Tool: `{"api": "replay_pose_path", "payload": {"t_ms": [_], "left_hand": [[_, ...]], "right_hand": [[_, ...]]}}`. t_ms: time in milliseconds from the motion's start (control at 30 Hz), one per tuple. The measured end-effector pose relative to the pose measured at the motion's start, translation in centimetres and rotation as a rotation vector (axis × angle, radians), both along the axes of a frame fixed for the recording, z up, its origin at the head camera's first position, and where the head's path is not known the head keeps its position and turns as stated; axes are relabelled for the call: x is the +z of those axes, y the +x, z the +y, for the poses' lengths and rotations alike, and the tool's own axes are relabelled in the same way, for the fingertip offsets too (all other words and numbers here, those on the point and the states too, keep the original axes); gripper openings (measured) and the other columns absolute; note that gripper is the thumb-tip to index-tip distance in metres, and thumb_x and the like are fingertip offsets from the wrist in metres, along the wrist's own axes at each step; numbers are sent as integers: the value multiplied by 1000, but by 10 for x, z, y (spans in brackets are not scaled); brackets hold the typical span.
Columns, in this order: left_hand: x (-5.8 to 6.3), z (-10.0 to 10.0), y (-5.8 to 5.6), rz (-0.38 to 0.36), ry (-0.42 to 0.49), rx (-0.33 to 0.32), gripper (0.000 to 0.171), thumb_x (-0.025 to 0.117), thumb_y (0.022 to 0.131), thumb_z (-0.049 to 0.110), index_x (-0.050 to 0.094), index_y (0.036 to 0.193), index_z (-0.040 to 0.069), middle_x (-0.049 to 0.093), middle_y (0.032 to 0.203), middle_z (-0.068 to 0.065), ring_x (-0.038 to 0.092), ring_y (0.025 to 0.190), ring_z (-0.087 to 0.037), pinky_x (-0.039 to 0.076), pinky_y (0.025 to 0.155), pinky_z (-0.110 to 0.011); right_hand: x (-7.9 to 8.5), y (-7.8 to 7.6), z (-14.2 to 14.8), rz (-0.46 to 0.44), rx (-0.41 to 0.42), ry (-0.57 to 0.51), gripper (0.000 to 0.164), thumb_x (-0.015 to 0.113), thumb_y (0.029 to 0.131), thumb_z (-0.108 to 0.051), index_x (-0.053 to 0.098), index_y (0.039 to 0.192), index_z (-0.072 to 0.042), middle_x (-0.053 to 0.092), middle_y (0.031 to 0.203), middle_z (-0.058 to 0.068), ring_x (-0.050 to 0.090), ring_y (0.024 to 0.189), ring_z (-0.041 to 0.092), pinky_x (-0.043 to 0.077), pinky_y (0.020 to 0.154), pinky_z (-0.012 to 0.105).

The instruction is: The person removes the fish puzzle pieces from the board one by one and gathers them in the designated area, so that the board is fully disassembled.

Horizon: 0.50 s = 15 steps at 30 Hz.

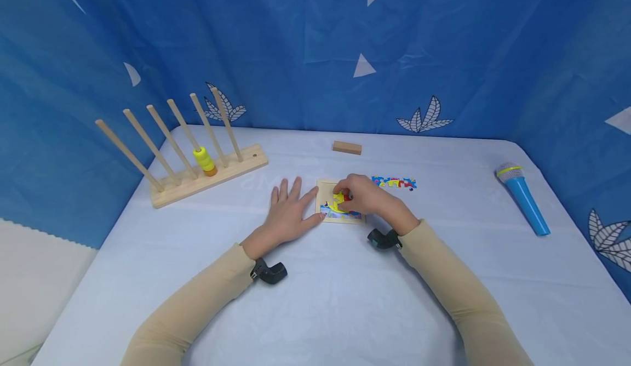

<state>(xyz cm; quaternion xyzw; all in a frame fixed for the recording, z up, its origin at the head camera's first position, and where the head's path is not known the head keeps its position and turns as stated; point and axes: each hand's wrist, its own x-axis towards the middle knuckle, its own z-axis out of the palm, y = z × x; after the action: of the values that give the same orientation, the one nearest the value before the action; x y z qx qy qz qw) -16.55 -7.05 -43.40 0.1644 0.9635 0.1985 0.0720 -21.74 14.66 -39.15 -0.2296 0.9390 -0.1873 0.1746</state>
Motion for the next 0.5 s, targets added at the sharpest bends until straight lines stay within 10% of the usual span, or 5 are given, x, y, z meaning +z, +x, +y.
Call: {"api": "replay_pose_path", "payload": {"t_ms": [500], "left_hand": [[1,0,0,-3,3,-1,73,56,96,57,39,159,23,13,170,-24,-1,156,-54,1,124,-69]], "right_hand": [[-1,2,0,-1,-18,-34,37,82,86,-16,63,118,-15,63,106,9,56,95,24,54,84,34]]}}
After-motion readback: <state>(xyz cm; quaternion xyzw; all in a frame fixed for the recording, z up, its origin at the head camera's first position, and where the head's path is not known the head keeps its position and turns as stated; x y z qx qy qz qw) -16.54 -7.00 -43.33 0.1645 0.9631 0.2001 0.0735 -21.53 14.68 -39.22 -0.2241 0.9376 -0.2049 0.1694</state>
